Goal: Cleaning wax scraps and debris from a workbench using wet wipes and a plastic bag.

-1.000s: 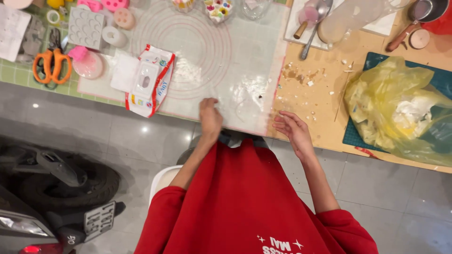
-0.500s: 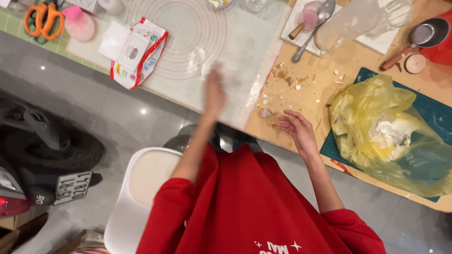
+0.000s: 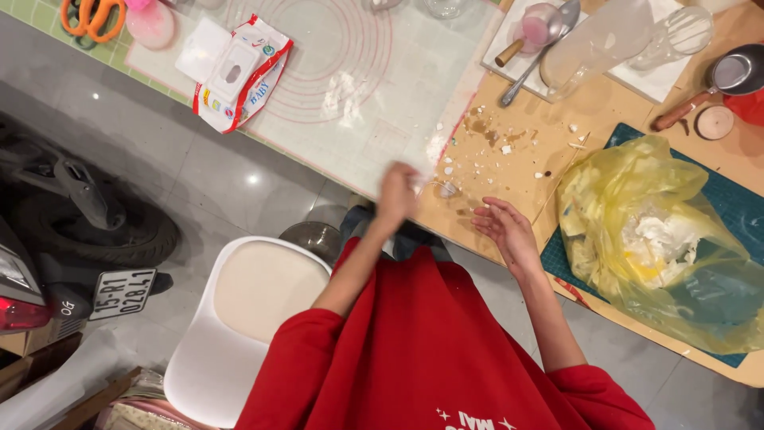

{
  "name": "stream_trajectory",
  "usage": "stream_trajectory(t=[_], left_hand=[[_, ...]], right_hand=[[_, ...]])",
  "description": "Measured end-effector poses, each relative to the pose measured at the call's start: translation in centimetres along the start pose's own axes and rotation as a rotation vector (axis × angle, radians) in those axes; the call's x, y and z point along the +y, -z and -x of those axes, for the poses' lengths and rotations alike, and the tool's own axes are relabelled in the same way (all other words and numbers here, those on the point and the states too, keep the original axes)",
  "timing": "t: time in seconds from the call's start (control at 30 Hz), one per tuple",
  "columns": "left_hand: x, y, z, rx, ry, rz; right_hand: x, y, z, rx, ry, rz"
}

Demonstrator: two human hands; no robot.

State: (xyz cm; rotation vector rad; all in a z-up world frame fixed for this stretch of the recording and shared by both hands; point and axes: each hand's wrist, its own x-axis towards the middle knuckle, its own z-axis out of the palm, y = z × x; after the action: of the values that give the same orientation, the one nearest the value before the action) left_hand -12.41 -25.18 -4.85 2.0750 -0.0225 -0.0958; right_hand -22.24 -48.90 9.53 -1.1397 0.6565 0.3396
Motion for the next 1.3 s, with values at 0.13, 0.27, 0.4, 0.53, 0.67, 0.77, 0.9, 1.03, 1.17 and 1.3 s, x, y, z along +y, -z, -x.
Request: stream_trajectory(t=[0.13, 0.27, 0.4, 0.53, 0.67, 0.77, 0.9, 1.03, 1.17, 1.3], left_hand=[[3.2, 3.3, -1.2, 0.008, -0.220, 0.187], [1.9, 12.9, -4.0, 0.334, 0.083, 0.012], [-0.4, 13.3, -4.4, 0.413, 0.005, -0.261], [1.3, 11.1, -3.4, 0.353, -0.026, -0.276], [2.1, 12.5, -3.4, 0.246, -0.072, -0.314], [1.9, 12.9, -3.8, 0.190, -0.081, -0.382], [-0.3, 12.1, -3.9, 0.153, -0.103, -0.463], [0.5, 12.3, -3.0, 0.124, -0.124, -0.468], [0.5, 11.9, -2.1, 0.139, -0.110, -0.465], [0.5, 11.7, -1.4, 0.167, -0.045, -0.353]], right_hand=[[-1.2, 0.7, 0.4, 0.003, 0.019, -0.003], [-1.2, 1.9, 0.6, 0.029, 0.041, -0.022], [-0.4, 2.4, 0.6, 0.046, 0.017, -0.023], [-0.4, 2.4, 0.3, 0.036, 0.007, -0.014], [-0.7, 2.4, 0.2, 0.024, 0.018, -0.009], [-0.6, 2.6, 0.3, 0.024, 0.019, -0.020], [-0.5, 3.1, 0.3, 0.036, 0.009, -0.032], [-0.6, 2.8, 0.4, 0.027, 0.006, -0.028], [-1.1, 2.1, -0.1, 0.002, 0.007, -0.037], [-1.4, 2.2, -0.3, -0.022, 0.026, -0.050]])
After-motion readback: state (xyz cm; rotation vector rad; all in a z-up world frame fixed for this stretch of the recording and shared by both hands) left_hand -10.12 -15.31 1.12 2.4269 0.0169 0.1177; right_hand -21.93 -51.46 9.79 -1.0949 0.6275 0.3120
